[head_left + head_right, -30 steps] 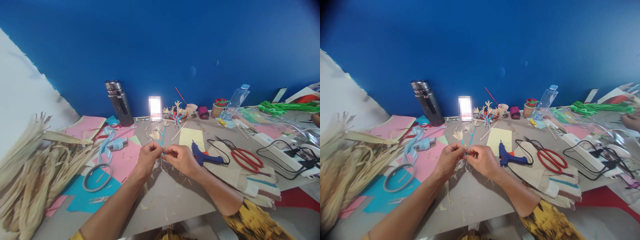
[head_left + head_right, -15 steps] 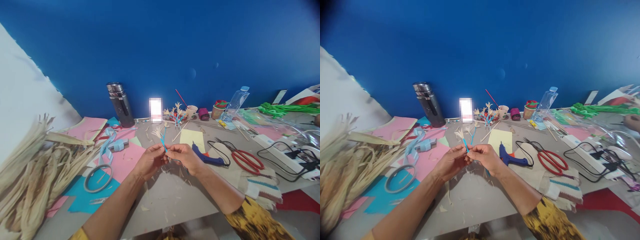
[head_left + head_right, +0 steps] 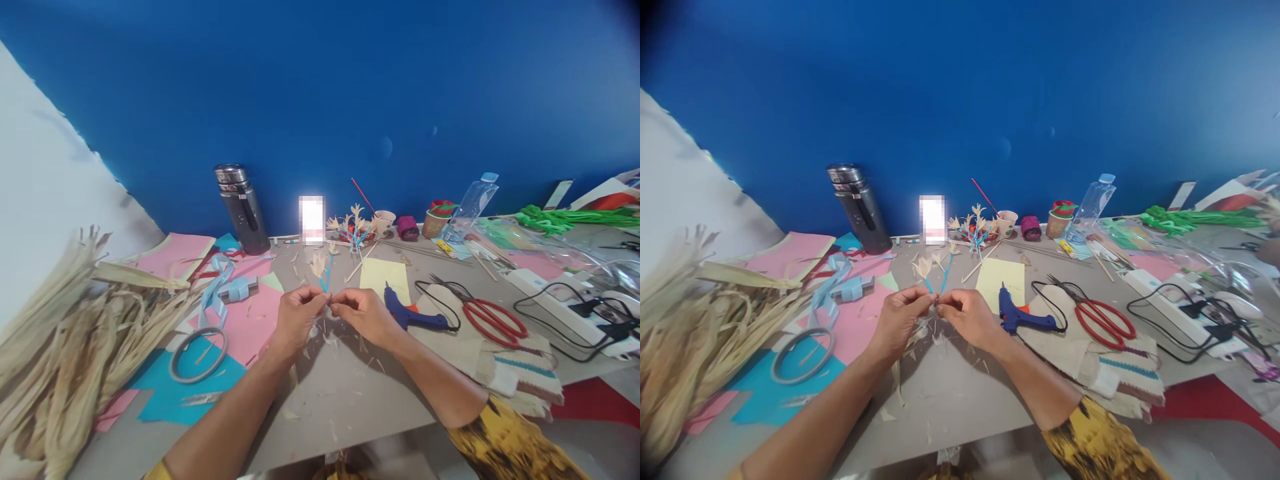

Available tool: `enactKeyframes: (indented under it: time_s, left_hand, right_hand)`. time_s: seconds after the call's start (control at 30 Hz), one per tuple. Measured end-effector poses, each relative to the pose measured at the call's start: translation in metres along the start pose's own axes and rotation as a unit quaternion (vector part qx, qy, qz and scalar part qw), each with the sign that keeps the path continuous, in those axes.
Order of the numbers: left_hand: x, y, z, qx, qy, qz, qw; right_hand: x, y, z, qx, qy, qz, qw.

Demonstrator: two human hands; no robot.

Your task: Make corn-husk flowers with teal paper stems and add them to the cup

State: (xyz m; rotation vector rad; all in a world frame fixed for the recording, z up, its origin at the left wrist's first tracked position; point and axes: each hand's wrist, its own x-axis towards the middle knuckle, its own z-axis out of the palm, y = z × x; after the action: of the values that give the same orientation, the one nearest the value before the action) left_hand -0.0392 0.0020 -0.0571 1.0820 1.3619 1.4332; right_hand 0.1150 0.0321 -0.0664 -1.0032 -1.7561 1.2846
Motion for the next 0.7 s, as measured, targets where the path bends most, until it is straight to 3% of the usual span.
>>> enactKeyframes:
  time_s: [0.1, 0.17, 0.27, 0.37, 0.7]
  left_hand:
    - [-0.0009, -0.0009, 0.0010, 0.019, 0.017, -0.003, 1.000]
    - [0.0002, -0.0025, 0.0003, -0.042, -0.029, -0.049, 0.998]
    - [0.0032, -0.0045, -0.0026, -0.159, -0.133, -0.123, 0.970]
    - [0.0059, -0.0057, -0.0057, -0.193, -0.177, -0.160, 0.952]
    - [0.0071, -0.0048, -0.0055, -0.198, -0.113, -0.155, 0.961]
  right_hand:
    - [-0.0002, 0.0024, 0.0019, -0.035, 0.006, -0.009, 0.999]
    - [0.0003, 0.0019, 0.0008, -0.002, -0.004, 0.009, 1.000]
    - [0.0012, -0.0006, -0.0029, 0.115, -0.033, 0.065, 0.991]
    - [0.0016, -0.0013, -0.0059, 0.194, -0.062, 0.107, 0.973]
    - [0.0028, 0.0052, -0.0051, 0.179, -0.044, 0.109, 0.977]
